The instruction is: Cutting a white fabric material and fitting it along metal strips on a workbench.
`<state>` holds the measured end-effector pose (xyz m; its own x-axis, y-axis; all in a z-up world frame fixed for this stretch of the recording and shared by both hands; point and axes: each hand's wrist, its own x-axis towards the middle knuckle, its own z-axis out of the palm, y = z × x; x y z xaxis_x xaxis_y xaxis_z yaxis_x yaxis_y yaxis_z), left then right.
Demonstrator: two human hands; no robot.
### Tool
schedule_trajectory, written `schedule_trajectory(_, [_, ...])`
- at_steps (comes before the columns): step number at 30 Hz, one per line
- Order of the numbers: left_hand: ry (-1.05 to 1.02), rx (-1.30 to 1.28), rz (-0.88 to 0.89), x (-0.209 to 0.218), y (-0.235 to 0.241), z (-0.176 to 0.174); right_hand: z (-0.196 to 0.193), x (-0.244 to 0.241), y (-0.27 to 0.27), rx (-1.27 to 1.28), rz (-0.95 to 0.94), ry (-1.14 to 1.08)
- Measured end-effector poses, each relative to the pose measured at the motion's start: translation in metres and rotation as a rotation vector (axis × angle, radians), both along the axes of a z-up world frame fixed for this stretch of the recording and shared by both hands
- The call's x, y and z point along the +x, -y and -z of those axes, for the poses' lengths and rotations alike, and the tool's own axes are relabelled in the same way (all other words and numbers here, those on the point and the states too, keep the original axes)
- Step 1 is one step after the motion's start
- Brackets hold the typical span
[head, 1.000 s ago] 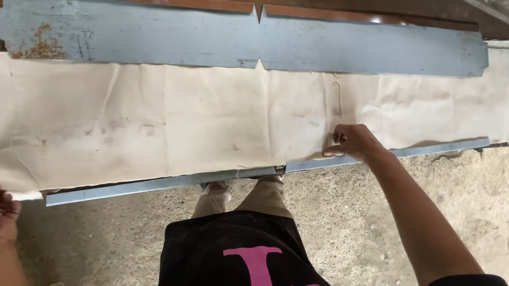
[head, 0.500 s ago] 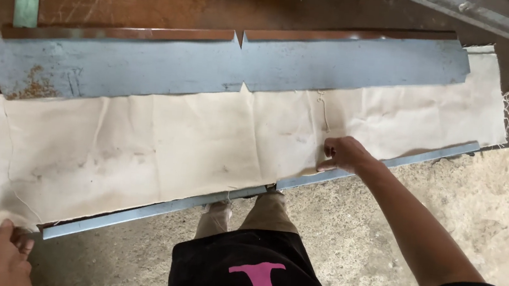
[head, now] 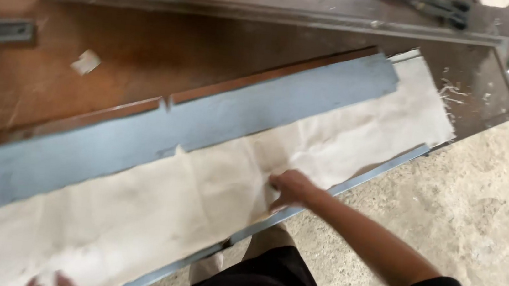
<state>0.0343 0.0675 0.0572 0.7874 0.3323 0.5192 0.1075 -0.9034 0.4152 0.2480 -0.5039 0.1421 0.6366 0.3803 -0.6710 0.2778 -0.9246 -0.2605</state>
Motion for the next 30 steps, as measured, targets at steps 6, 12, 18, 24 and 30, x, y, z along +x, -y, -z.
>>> schedule_trajectory(6, [-0.169,-0.003,0.098,0.114,0.296,-0.048,-0.05,0.026,0.026,0.278,0.036,-0.135])
schedule_trajectory(12, [-0.312,0.075,0.229,0.197,0.431,-0.079,-0.06,0.128,0.117,0.507,0.246,0.038])
schedule_trajectory(18, [-0.36,0.197,0.105,0.222,0.429,-0.057,-0.103,0.219,0.144,0.415,0.468,0.274])
schedule_trajectory(24, [-0.52,0.26,-0.002,0.226,0.414,-0.047,-0.075,0.279,0.054,0.562,0.318,0.321])
schedule_trajectory(30, [-0.48,0.324,-0.059,0.228,0.408,-0.059,-0.051,0.337,-0.14,0.753,-0.076,0.431])
